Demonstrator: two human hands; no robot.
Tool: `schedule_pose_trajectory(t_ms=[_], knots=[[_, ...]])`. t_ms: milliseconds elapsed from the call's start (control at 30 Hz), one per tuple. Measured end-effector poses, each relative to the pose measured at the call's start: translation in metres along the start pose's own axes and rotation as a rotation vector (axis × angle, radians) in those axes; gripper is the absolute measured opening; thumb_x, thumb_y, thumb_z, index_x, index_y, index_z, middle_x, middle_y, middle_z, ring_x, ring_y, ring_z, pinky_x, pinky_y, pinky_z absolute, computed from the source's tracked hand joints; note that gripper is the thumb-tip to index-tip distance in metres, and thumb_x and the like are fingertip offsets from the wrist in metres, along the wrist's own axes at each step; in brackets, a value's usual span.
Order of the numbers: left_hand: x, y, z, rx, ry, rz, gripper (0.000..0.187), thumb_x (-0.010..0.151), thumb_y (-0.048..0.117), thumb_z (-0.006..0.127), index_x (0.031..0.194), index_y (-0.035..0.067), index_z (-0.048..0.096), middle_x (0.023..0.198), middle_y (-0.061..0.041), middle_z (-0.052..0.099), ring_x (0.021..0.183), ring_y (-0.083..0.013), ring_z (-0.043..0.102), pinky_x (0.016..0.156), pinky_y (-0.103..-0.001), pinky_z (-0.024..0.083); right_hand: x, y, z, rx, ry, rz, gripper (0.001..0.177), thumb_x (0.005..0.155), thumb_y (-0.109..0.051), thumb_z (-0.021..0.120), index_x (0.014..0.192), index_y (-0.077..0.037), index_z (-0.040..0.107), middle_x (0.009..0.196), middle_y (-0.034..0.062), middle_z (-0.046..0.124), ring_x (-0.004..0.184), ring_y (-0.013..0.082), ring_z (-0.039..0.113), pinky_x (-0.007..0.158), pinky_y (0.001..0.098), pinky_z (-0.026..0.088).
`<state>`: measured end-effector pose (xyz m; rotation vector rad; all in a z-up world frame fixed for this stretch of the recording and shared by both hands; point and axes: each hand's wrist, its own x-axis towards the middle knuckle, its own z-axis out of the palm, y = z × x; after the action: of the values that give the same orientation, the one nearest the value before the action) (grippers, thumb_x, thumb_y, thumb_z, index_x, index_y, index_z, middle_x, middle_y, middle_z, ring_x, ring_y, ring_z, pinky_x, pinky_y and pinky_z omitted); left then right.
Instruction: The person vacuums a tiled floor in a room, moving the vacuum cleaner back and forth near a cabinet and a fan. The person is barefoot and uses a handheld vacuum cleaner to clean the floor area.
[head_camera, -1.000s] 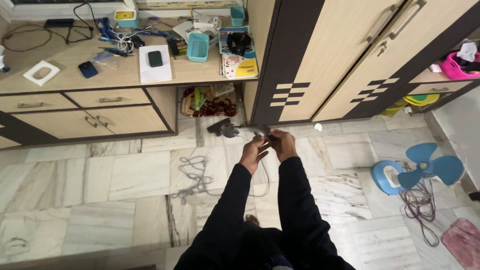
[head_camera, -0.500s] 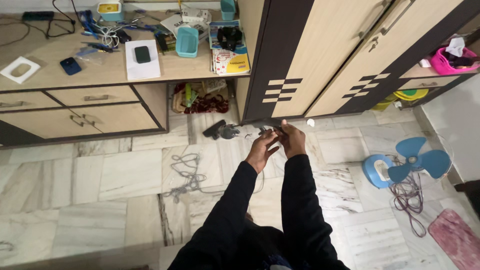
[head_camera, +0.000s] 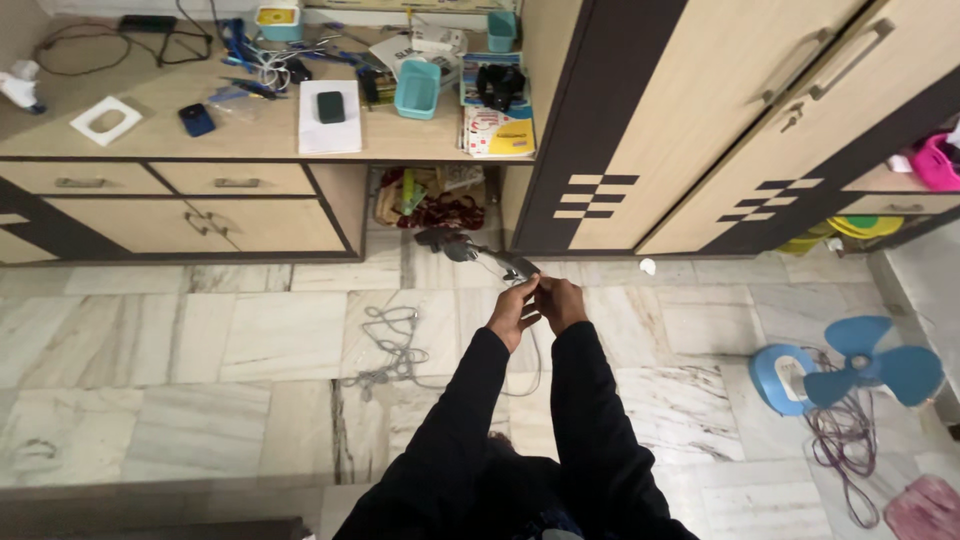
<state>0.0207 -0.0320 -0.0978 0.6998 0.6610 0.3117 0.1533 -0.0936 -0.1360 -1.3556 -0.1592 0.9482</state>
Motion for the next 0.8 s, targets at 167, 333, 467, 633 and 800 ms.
schedule_pose_trajectory(t_ms=[167, 333, 467, 633, 800], knots=[[0.003, -0.002, -0.007, -0.050, 0.047, -0.013, 0.051, 0.091, 0.050, 0.070, 0.125, 0.012, 0.064, 0.122, -0.003, 0.060, 0.111, -0.0199, 0.057, 0.095, -0.039, 0.047, -0.025, -0.036, 0.015, 0.091, 0.114, 0.208, 0.029, 0.093, -0.027, 0.066, 0.087, 0.001, 0.065, 0.070, 0.0142, 0.063, 0.051, 0.0184, 0.051, 0.044, 0.0285, 0.039], [-0.002, -0.008, 0.012, -0.032, 0.012, 0.025, 0.054, 0.090, 0.044, 0.069, 0.134, 0.015, 0.057, 0.126, -0.001, 0.061, 0.116, -0.0197, 0.056, 0.098, -0.039, 0.046, -0.050, -0.070, 0.011, 0.064, 0.202, 0.150, 0.022, 0.088, -0.025, 0.069, 0.091, -0.003, 0.068, 0.073, 0.0176, 0.070, 0.045, 0.0150, 0.049, 0.040, 0.0257, 0.037], [-0.005, -0.010, 0.034, -0.017, -0.135, 0.062, 0.066, 0.094, 0.043, 0.069, 0.144, 0.004, 0.051, 0.132, -0.004, 0.060, 0.121, -0.0195, 0.058, 0.099, -0.039, 0.046, -0.055, -0.089, -0.013, 0.114, 0.273, 0.099, 0.022, 0.088, -0.024, 0.069, 0.088, -0.002, 0.066, 0.069, 0.0151, 0.070, 0.043, 0.0121, 0.045, 0.038, 0.0251, 0.032], [-0.006, -0.014, 0.067, 0.015, -0.217, 0.050, 0.083, 0.094, 0.040, 0.068, 0.159, 0.006, 0.030, 0.145, -0.003, 0.057, 0.129, -0.0212, 0.056, 0.103, -0.039, 0.046, -0.056, -0.098, -0.046, 0.194, 0.377, -0.133, 0.027, 0.093, -0.029, 0.074, 0.089, -0.003, 0.066, 0.070, 0.0128, 0.068, 0.047, 0.0113, 0.049, 0.041, 0.0243, 0.033], [-0.008, -0.017, 0.084, 0.059, -0.293, 0.051, 0.087, 0.094, 0.041, 0.065, 0.163, 0.007, 0.024, 0.151, -0.003, 0.052, 0.135, -0.0205, 0.053, 0.105, -0.038, 0.045, -0.042, -0.097, -0.088, 0.079, 0.438, -0.277, 0.043, 0.100, -0.044, 0.067, 0.091, -0.003, 0.067, 0.070, 0.0117, 0.069, 0.047, 0.0091, 0.044, 0.043, 0.0240, 0.035]])
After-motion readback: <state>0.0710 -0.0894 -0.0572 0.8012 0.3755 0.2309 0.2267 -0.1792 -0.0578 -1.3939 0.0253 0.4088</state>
